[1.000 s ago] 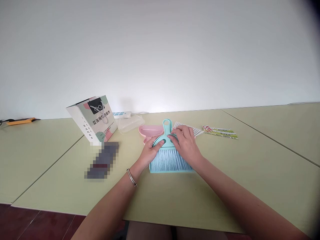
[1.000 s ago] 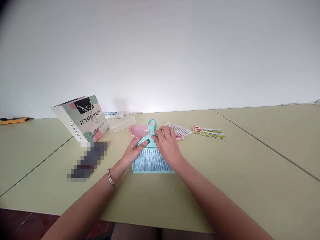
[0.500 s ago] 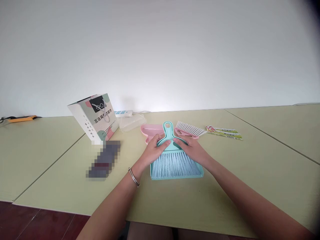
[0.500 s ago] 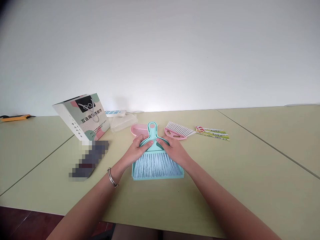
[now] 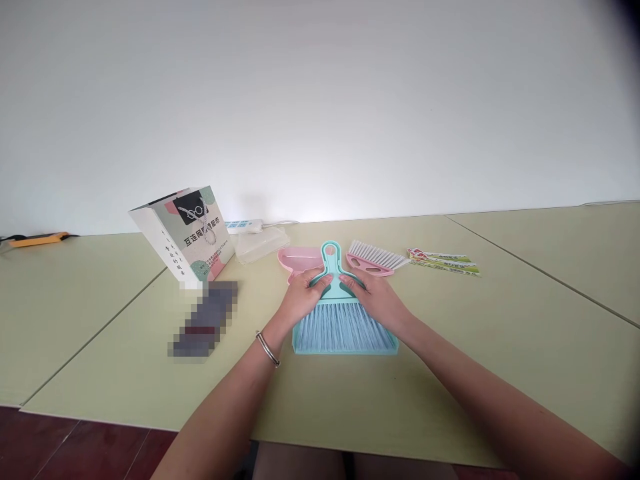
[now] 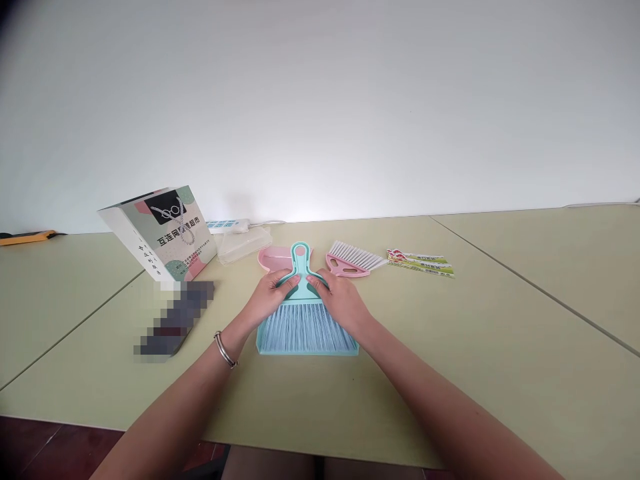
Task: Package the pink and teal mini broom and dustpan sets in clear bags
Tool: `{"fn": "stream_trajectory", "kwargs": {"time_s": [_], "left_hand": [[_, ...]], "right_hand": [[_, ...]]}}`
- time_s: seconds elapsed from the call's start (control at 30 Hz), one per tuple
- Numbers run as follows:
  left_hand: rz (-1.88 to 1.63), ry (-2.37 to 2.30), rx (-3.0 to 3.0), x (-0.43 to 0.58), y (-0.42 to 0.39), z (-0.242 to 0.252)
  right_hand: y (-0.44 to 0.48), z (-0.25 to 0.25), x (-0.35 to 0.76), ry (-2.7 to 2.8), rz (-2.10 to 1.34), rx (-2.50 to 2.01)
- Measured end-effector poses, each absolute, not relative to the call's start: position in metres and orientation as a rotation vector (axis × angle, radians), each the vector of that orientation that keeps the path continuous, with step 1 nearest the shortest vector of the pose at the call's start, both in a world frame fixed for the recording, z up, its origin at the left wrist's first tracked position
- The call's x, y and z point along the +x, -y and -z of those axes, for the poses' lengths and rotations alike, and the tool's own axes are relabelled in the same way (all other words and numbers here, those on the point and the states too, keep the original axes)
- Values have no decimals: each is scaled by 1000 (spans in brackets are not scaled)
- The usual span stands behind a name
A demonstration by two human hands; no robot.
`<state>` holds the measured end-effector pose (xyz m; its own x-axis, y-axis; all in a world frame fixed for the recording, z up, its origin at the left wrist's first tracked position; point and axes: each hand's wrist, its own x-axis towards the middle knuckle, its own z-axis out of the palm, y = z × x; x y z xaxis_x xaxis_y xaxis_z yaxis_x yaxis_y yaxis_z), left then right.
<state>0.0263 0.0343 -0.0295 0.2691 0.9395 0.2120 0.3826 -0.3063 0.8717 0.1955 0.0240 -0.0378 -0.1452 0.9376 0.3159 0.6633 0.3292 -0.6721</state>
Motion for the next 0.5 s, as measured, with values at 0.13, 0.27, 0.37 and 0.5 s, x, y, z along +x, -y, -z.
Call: {"fn": "stream_trajectory", "kwargs": {"time_s": [0.13, 0.27, 0.37, 0.5], "left_hand": [[-1011, -1221, 1830, 25, -33, 28], [-986, -1155, 1764, 22, -31, 25], [-951, -1082, 1671, 19, -29, 27], [-995, -1102, 1605, 15, -32, 33]], "right_hand": [[-25, 37, 195, 1892, -490, -1396], [-23, 39, 195, 1868, -571, -1390], [-25, 40, 199, 1791, -658, -1371], [-43, 39, 226, 1668, -784, -1321]]}}
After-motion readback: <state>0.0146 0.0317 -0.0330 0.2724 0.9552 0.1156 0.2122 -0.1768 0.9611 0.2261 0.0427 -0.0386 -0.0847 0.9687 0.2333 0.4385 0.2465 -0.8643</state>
